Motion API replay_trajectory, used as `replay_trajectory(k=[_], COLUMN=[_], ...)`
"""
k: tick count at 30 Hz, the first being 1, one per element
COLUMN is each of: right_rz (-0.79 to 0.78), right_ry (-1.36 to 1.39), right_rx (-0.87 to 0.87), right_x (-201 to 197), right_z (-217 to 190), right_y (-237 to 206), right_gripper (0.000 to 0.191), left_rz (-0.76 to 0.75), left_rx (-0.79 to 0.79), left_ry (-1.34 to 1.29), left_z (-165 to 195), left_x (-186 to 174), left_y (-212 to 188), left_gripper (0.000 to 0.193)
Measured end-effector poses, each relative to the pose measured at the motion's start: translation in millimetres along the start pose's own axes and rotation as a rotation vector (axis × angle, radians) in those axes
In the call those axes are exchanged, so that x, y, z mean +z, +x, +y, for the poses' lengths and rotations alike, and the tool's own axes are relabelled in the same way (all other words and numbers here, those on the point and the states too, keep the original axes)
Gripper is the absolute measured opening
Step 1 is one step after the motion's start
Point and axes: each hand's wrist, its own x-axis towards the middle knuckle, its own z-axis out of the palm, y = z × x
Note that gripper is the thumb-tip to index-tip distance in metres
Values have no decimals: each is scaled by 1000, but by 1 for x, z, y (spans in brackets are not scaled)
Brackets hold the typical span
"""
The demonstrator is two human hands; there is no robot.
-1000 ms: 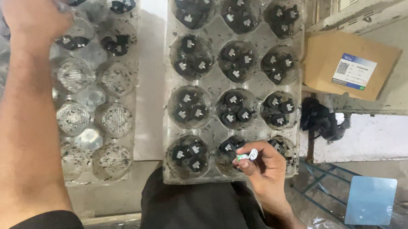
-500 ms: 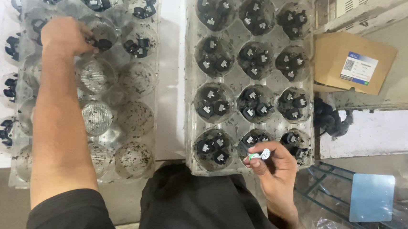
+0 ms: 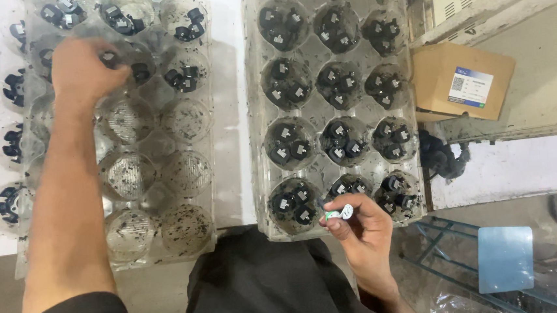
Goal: The person picks black plastic plug components one at a time from a molded plastic tray, applies adhesive to each component using a small squeeze bottle with a brush applicator, and places the treated component back into the tray. The person repeats this cycle across many components and reaches for the bottle cap at the end.
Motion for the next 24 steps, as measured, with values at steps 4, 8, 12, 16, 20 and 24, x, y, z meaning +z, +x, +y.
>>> replay_trajectory(k=[4,8,12,16,20,24], right_rz=[9,-89,-237,-336,-430,-496], right_ry=[-35,-50,-117,-34,72,53], right_rx=[-62,-221,-411,-416,-352,-396], right_x=[7,19,29,42,50,55], right_z=[2,1,-10,-19,-26,-31], right_y=[6,11,16,18,17,20], right_gripper=[20,19,17,12,9,7], left_rz=[59,-83,-30,-150,-218,-195], left_rx=[-369,-418,-307,-380,-301,-253], left_ry=[-1246,-1221,-1651,-1822,-1866,-1760], left_z=[31,100,182,226,240,248], left_x=[-17,-41,-61,-84,-99,-111], left_y=[-38,-105,-165,-201,-212,-214], left_gripper=[30,37,58,51,49,48])
